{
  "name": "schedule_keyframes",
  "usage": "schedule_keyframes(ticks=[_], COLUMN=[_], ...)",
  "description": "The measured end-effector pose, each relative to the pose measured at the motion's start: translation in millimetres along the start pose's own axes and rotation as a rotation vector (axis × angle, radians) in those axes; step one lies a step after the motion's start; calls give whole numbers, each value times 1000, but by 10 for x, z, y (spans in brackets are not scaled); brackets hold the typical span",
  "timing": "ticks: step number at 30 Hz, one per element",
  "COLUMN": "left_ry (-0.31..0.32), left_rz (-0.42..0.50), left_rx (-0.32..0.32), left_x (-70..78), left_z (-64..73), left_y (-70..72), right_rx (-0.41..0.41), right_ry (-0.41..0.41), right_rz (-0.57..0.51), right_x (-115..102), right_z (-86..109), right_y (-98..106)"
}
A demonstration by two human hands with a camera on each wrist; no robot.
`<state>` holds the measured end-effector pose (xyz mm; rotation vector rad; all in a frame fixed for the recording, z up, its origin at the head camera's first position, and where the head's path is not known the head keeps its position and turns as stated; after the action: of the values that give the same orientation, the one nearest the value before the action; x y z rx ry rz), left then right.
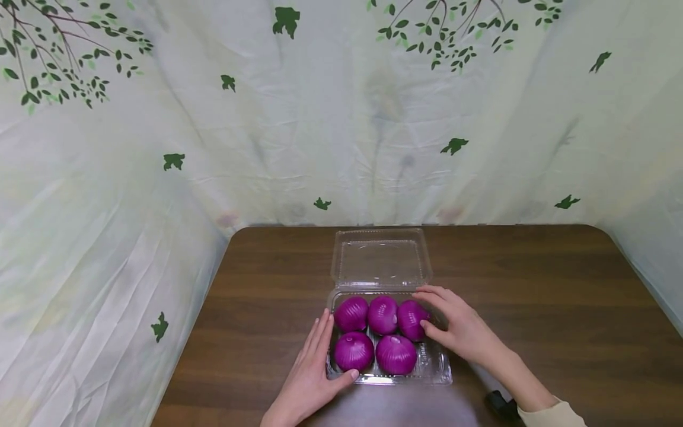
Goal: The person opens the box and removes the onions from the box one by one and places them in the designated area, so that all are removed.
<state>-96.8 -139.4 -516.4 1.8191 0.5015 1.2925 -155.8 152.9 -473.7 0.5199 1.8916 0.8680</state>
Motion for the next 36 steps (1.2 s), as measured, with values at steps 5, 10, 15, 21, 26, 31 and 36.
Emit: schedule_keyframes(ticks=[5,10,15,21,26,31,36], left_ry=[6,21,19,8,11,-1,0], left_rz=[0,0,4,6,1,8,13], left_rx=[-1,-19,-16,-10,-8,9,1], left_x=[-5,-14,-23,-16,-15,-9,-12], left_z=[5,3,-1,1,13,12,3], left_y=[0,-10,-17,-18,-20,-11,-15], right_rx=[-89,-124,-145,-149,-120,-51,6], right_ry=[-7,-9,-13,-8,-14,-3,-25], right_rz=[78,156,187,167,154,95,38], right_x=[-46,-59,-48,-53,-71,-89,-104], right_z=[17,19,11,13,33,58,98], right_y=[-92,-167,-216,-232,-219,-180,-135])
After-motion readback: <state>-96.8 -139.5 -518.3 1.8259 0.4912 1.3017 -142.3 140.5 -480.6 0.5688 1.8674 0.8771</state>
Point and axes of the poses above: each hand's wrist, its own z-axis away from the middle knuckle, its own y-axis out of the back of the hand, x = y × z, the point moved 5 cm from there along -z, towards the middle knuckle, and after that the axes turned 10 degrees about -y, right-handed, at the moved point
